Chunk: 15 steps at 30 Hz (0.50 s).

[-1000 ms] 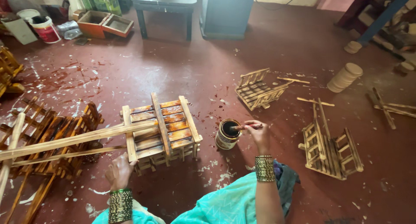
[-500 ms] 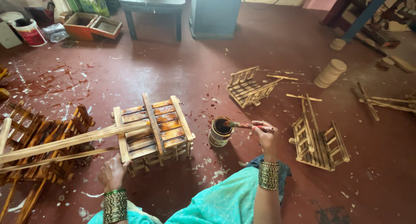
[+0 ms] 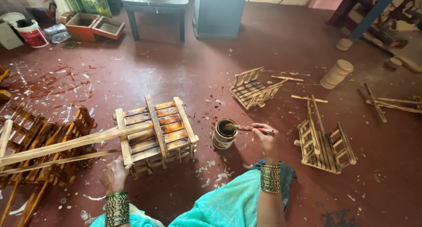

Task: The person sits on the workshop floor staining small wooden furniture pieces. They hold a piece steady with one hand while applying dark stain with a brush in the other hand, dipping the brush into a stain can between strokes and working across the slats and frame of the piece.

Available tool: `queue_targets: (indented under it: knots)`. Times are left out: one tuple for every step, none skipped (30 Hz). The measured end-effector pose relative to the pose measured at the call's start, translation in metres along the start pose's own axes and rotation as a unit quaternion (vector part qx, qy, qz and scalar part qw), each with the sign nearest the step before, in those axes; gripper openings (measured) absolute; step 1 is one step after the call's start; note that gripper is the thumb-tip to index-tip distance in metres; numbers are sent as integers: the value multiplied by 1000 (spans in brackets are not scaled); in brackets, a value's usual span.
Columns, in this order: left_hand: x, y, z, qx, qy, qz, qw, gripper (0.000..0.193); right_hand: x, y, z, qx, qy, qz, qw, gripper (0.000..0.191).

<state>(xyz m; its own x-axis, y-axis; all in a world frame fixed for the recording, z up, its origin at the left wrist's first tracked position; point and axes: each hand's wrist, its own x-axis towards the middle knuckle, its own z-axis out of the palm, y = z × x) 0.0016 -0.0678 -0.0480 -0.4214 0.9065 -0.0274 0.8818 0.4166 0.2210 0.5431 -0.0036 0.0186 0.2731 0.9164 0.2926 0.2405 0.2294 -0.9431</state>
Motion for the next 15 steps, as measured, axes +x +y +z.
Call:
queue_targets:
  knots:
    - [0, 0, 0, 1, 5, 0, 1000, 48, 0, 2, 3, 1, -3, 24, 1000, 17]
    - [-1, 0, 0, 1, 9, 1, 1000, 48, 0, 5, 6, 2, -7, 48, 999, 18]
    - [-2, 0, -1, 2, 14, 1, 1000, 48, 0, 8, 9, 2, -10, 73, 997, 18]
    - [-2, 1, -2, -1, 10, -2, 1000, 48, 0, 12, 12, 23, -17, 71, 997, 18]
    - [-2, 2, -3, -5, 7, -5, 1000, 48, 0, 15, 15, 44, -23, 68, 996, 19]
    - [-2, 2, -3, -9, 4, -8, 1000, 47, 1, 17, 16, 64, -31, 66, 995, 19]
    - [-3, 2, -4, -9, 3, -11, 1000, 47, 1, 20, 17, 78, -33, 68, 994, 19]
    - [-3, 2, -4, -10, 2, -13, 1000, 47, 3, 22, 16, 92, -35, 70, 993, 19]
    - [-3, 2, -4, -11, 2, -16, 1000, 47, 4, 24, 15, 106, -37, 71, 991, 19]
    - [-2, 2, -3, -13, 4, -15, 1000, 47, 5, 26, 14, 123, -37, 80, 989, 19]
    - [-2, 2, -2, -15, 5, -15, 1000, 47, 6, 27, 12, 138, -36, 90, 986, 19]
    - [-1, 2, -2, -16, 6, -14, 1000, 47, 7, 29, 10, 155, -36, 99, 982, 20]
    - [-1, 1, -1, -14, 4, -13, 1000, 47, 8, 30, 8, 161, -31, 100, 981, 19]
    - [0, 1, -1, -12, 2, -12, 1000, 48, 8, 32, 5, 167, -26, 102, 980, 19]
    - [0, 1, -1, -9, -1, -11, 1000, 49, 8, 34, 3, 174, -20, 103, 979, 19]
